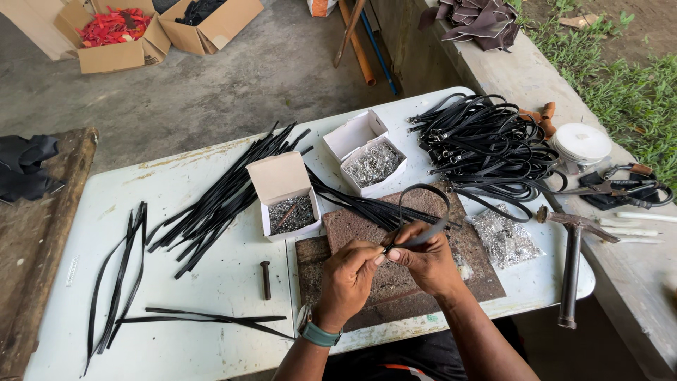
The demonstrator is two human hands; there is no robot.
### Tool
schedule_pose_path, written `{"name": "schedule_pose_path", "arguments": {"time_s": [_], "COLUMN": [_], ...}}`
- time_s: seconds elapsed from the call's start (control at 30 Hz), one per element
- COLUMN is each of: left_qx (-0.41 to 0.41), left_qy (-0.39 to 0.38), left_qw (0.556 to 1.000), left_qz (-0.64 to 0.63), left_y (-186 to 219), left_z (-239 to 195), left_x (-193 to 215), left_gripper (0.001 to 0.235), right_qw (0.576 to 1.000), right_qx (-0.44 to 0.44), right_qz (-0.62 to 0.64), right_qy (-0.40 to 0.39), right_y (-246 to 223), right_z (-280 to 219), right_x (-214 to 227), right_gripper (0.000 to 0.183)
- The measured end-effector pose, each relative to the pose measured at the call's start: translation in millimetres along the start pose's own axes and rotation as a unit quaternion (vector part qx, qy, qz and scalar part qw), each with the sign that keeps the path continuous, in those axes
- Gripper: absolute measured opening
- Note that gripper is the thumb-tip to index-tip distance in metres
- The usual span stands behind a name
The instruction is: The person attaches metal hardware to black leather straps using a hammer and a metal punch on a wooden block. They repeatedly position the strap and hardware, strike the punch to secure the fastener, and place the finished strap aside.
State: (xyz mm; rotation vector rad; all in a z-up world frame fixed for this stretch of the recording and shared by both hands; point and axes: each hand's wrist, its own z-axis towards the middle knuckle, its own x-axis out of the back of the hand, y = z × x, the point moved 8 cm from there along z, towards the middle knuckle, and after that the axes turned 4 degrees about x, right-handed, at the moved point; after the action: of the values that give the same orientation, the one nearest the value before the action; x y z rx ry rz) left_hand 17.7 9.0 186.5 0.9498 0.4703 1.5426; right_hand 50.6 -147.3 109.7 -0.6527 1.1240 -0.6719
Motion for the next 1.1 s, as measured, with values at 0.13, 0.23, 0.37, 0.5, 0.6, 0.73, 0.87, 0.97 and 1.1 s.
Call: {"name": "schedule_pose_path", "arguments": {"time_s": [0.13,0.23,0.37,0.5,0.6,0.73,0.87,0.97,1.1], "left_qx": [0.027,0.044,0.088,0.170,0.085,0.077,0.094,0.095,0.129], "left_qy": [0.007,0.008,0.006,-0.019,-0.017,-0.051,-0.047,-0.045,-0.101], "left_qw": [1.000,0.999,0.995,0.984,0.995,0.992,0.985,0.980,0.953], "left_qz": [0.010,0.004,0.039,0.042,0.046,0.091,0.135,0.168,0.255], "left_y": [-2.6,-3.1,-14.4,-29.3,-14.3,-16.4,-33.0,-50.0,-95.2], "left_z": [-6.4,-6.8,-1.0,-2.6,2.7,7.1,0.4,-18.4,-51.8], "left_x": [-1.5,-0.9,-0.9,5.0,9.2,19.0,47.9,70.4,82.4], "left_gripper": [0.013,0.018,0.022,0.022,0.032,0.021,0.016,0.011,0.008], "right_qw": [1.000,1.000,0.997,0.987,0.980,0.967,0.973,0.987,0.989], "right_qx": [-0.003,0.006,0.007,-0.002,0.000,-0.015,-0.033,-0.044,-0.073], "right_qz": [0.023,0.003,-0.058,-0.132,-0.185,-0.249,-0.227,-0.152,-0.107], "right_qy": [0.002,0.010,0.058,0.094,0.070,0.055,0.003,-0.005,-0.070], "right_y": [-3.9,-3.0,9.6,17.1,12.8,10.2,22.2,24.8,15.6], "right_z": [0.4,1.0,-3.9,-6.2,-6.7,0.3,13.6,23.6,33.0], "right_x": [-7.8,-4.7,12.1,20.5,11.2,-3.9,-21.3,-15.9,6.2], "right_gripper": [0.030,0.030,0.023,0.021,0.018,0.014,0.010,0.008,0.007]}}
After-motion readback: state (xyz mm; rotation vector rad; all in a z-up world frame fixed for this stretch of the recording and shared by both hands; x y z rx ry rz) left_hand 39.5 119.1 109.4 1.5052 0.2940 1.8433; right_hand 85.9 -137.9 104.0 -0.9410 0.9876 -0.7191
